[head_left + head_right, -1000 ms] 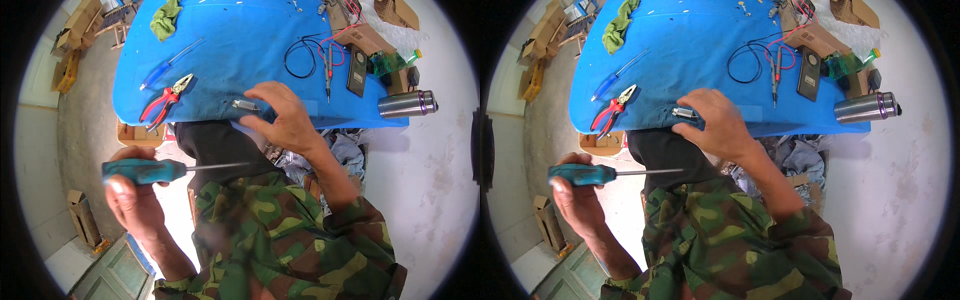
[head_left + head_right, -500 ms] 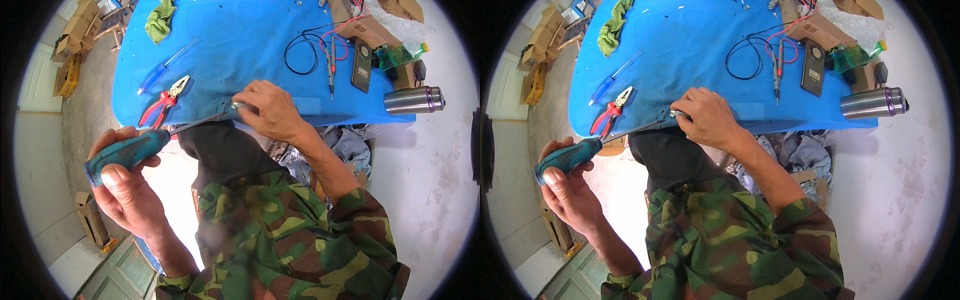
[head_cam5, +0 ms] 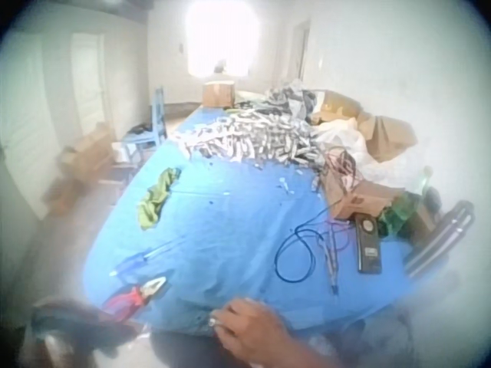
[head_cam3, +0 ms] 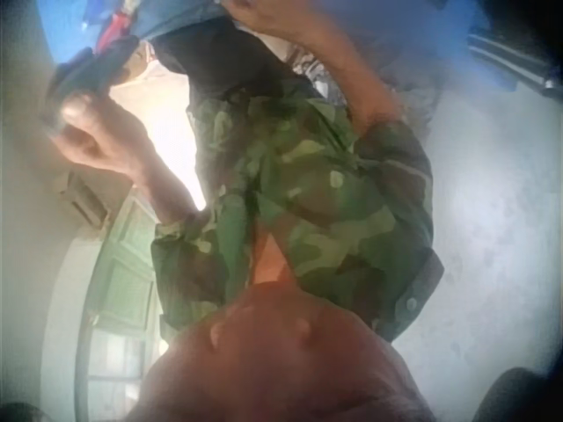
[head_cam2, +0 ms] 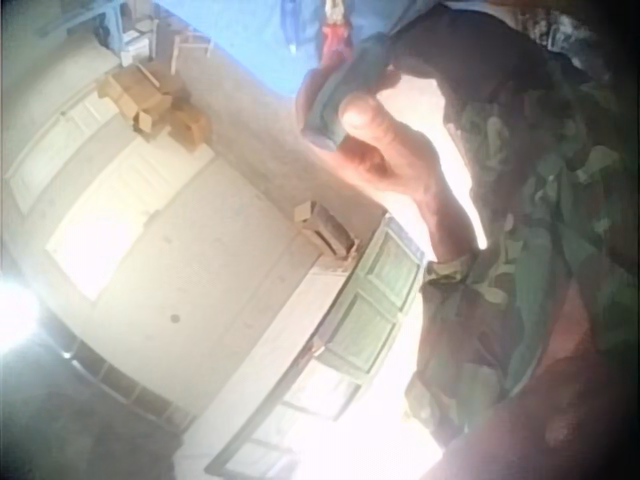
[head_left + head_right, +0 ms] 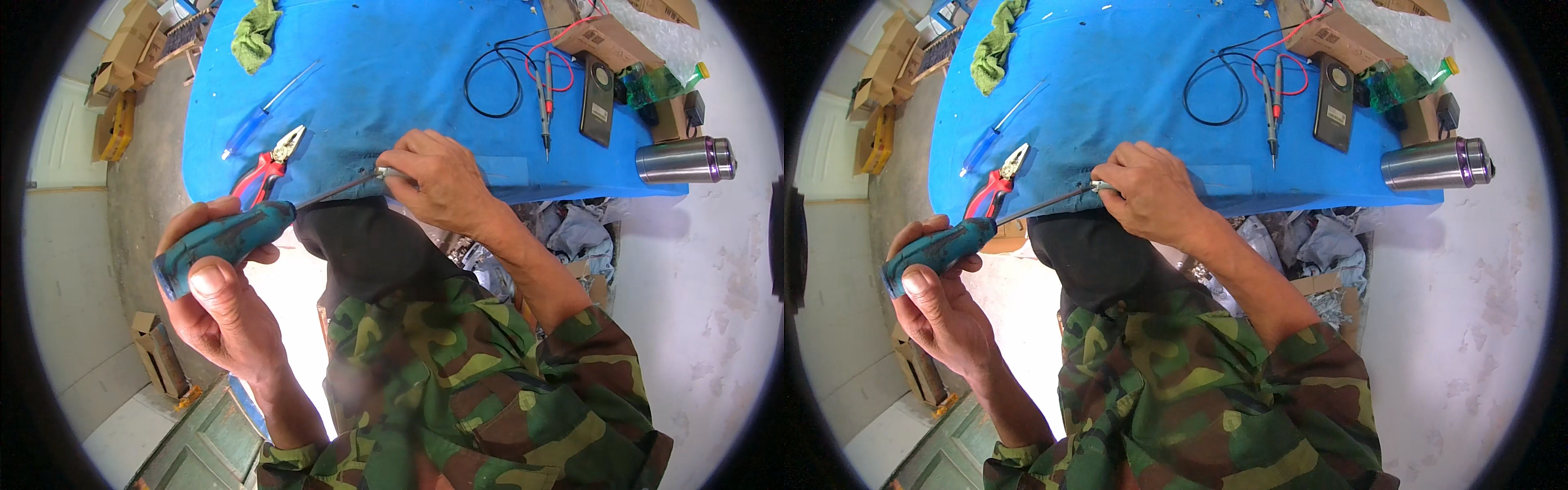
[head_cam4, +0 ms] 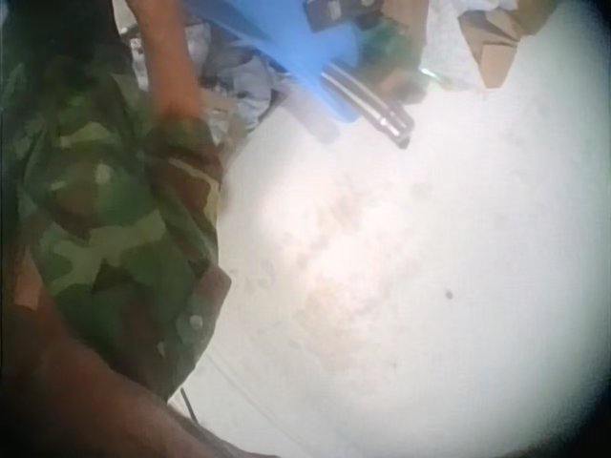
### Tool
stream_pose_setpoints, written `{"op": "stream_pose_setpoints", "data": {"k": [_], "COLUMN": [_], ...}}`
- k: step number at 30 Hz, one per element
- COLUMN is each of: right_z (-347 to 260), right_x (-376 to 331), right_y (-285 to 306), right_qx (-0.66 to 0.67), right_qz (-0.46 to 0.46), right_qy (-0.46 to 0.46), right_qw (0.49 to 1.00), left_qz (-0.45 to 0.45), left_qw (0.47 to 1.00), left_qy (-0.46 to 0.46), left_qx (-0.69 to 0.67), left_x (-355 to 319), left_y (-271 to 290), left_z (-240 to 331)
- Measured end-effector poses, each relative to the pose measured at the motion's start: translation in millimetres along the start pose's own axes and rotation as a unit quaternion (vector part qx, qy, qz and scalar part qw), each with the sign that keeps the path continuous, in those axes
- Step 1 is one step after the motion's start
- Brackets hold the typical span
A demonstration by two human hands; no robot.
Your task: The person disassembles small electronic components using a screwdriver and pliers, then uses a multimeter to test the circuits.
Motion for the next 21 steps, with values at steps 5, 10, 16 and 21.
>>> {"op": "stream_pose_setpoints", "data": {"k": [5, 10, 16, 21], "right_z": [1, 2, 1, 1], "right_x": [0, 0, 0, 0], "right_y": [-1, -1, -1, -1], "right_qx": [-0.002, -0.001, -0.001, -0.002], "right_qz": [0.005, 0.000, 0.002, 0.005], "right_qy": [0.002, 0.001, 0.001, 0.005], "right_qw": [1.000, 1.000, 1.000, 1.000], "left_qz": [-0.015, -0.019, -0.030, -0.035], "left_qw": [1.000, 1.000, 0.999, 0.999], "left_qy": [-0.001, -0.006, -0.021, -0.025], "left_qx": [0.000, 0.016, 0.017, 0.015], "left_x": [0, 0, 0, 2], "left_y": [-4, -8, -10, -12], "left_z": [-1, 3, 4, 5]}}
Point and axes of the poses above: each hand's wrist, its own x-axis towards the middle knuckle, its own y-axis out of the back of the hand, z = x × y, the point moved 5 cm from there along x, towards the middle knuckle, and after that the axes turned 1 degree about y, right-handed, at the moved point
